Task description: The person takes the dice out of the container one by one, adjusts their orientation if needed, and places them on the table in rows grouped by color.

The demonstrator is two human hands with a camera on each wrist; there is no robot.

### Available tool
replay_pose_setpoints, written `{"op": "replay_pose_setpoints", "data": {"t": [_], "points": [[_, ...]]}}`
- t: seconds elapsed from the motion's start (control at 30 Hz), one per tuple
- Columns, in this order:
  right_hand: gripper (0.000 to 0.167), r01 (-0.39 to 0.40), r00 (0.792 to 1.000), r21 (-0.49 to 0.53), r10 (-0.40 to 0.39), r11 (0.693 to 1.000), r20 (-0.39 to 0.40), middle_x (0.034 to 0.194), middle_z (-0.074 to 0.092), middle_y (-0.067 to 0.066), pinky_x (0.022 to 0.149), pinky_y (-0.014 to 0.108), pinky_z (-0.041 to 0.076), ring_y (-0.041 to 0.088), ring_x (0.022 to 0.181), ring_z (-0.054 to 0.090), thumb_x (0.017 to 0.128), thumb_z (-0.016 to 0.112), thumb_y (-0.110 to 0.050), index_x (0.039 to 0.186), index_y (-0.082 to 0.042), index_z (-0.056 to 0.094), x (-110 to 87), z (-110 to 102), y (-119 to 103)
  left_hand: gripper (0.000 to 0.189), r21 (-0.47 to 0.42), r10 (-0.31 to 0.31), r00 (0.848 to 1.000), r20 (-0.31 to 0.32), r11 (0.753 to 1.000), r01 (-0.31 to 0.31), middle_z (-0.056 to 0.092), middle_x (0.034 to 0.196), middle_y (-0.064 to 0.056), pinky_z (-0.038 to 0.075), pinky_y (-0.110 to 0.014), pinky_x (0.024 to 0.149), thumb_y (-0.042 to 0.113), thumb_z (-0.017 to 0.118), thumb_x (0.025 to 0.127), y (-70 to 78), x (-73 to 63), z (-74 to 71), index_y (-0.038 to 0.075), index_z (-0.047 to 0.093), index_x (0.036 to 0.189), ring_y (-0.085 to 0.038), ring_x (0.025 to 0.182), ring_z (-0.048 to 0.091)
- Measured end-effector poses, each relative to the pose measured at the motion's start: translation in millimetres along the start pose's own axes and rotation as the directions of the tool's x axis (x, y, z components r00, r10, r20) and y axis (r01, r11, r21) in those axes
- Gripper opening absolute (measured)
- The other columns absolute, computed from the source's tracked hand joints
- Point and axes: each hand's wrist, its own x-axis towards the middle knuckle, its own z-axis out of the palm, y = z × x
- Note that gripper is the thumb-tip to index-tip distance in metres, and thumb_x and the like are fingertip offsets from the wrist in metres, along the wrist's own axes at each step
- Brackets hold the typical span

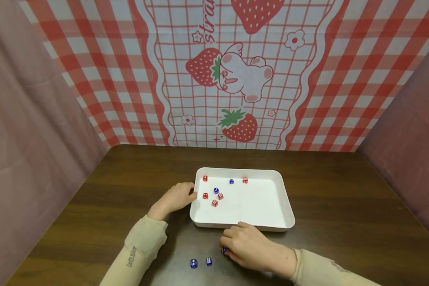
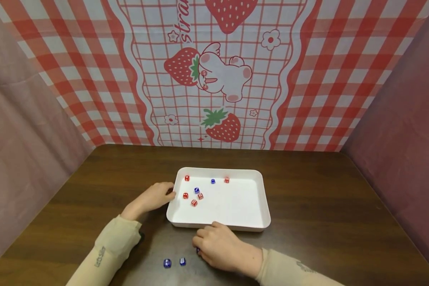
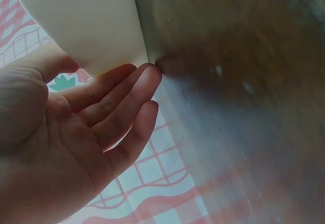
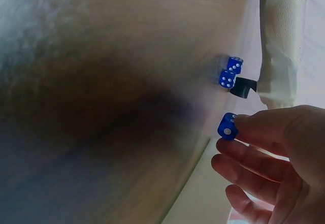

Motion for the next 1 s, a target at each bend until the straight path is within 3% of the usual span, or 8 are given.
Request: {"op": "replay_pose_setpoints", "data": {"t": [0.33, 1.0], "points": [[0.013, 0.003, 0.997, 0.045, -0.007, 0.999, 0.076, 0.073, 0.053, -0.011, 0.057, 0.018, 0.030, 0.005, 0.066, 0.052, 0.076, 0.069, -0.027, 0.084, -0.021, 0.061, -0.7, 6.8, -1.6, 0.014, -0.001, -0.007, 1.000, -0.003, 1.000, 0.007, 0.051, 0.071, -0.002, 0.039, -0.032, 0.064, 0.019, 0.055, 0.088, 0.4, -0.5, 0.2, 0.009, 0.055, 0.078, -0.017, 0.066, 0.046], [0.014, -0.024, 0.997, 0.030, 0.022, 0.999, 0.080, 0.074, 0.053, -0.011, 0.059, 0.020, 0.033, 0.005, 0.067, 0.053, 0.078, 0.066, -0.032, 0.083, -0.022, 0.059, -1.8, 0.6, -1.2, 0.015, 0.010, 0.007, 1.000, -0.011, 1.000, -0.007, 0.052, 0.071, -0.002, 0.039, -0.033, 0.064, 0.019, 0.054, 0.087, -0.4, 0.1, 1.6, 0.009, 0.055, 0.077, -0.017, 0.066, 0.046]]}}
